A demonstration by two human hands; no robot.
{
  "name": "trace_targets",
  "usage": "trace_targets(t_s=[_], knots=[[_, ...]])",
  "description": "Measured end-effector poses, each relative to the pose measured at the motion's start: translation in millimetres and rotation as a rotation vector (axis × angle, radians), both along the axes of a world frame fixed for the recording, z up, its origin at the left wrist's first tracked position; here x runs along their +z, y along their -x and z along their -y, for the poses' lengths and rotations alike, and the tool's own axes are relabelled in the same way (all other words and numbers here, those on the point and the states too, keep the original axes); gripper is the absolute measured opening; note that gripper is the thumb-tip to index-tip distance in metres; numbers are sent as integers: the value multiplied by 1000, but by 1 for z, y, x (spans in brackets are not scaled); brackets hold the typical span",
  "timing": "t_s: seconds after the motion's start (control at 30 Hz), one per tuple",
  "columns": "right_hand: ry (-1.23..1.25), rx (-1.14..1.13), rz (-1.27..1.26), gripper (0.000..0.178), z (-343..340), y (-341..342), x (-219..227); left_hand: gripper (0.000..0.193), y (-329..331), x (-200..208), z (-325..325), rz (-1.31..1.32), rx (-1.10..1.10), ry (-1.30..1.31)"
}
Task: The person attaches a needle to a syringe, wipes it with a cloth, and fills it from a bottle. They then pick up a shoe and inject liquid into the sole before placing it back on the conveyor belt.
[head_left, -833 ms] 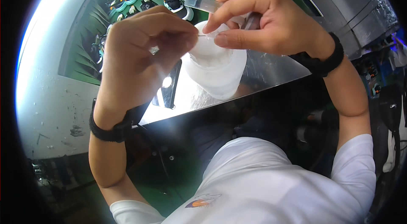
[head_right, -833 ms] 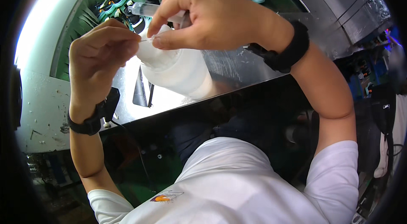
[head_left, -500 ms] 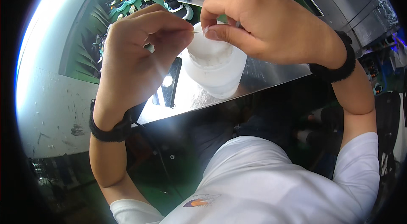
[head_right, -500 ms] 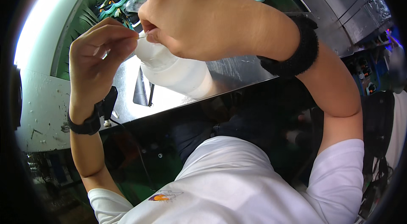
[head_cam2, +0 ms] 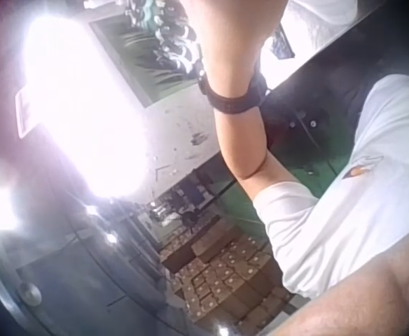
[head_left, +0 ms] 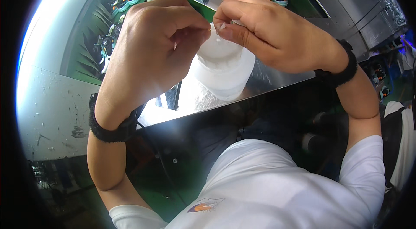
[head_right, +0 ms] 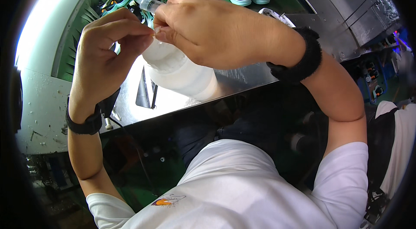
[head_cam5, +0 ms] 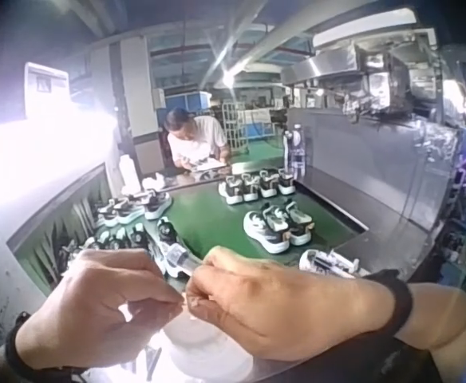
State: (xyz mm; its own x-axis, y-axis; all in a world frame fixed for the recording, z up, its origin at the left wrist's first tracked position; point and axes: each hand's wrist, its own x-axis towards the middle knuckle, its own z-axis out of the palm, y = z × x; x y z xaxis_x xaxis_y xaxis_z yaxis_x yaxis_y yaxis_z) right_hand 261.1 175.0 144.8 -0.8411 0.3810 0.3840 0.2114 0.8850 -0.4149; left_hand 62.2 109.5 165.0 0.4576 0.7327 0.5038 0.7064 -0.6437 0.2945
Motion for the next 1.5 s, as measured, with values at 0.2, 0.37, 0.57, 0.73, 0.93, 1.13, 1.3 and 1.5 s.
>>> trace_targets(t_s=[0.2, 0.37, 0.57, 0.73, 0.93, 1.13, 1.3, 1.5], knots=[[6, -7, -56, 26, 2, 0, -6, 5, 0, -1, -1, 23, -5, 40], [-55, -9, -230, 20, 0, 2, -17, 7, -3, 1, -3, 39, -8, 95], [-72, 0, -305, 19, 2, 3, -26, 6, 2, 4, -7, 89, -97, 231], [-62, -6, -330, 19, 3, 4, -27, 6, 9, 4, -15, 202, -179, 433], [-3, -24, -278, 23, 6, 0, -16, 8, 18, -4, -21, 338, -267, 517], [-8, -59, -234, 28, 7, -6, -6, 9, 17, -5, -23, 353, -273, 519], [94, -85, -224, 23, 12, 1, -3, 10, 19, -7, -19, 393, -270, 521], [80, -132, -329, 14, 17, 7, -6, 12, 20, -11, -16, 475, -263, 551]])
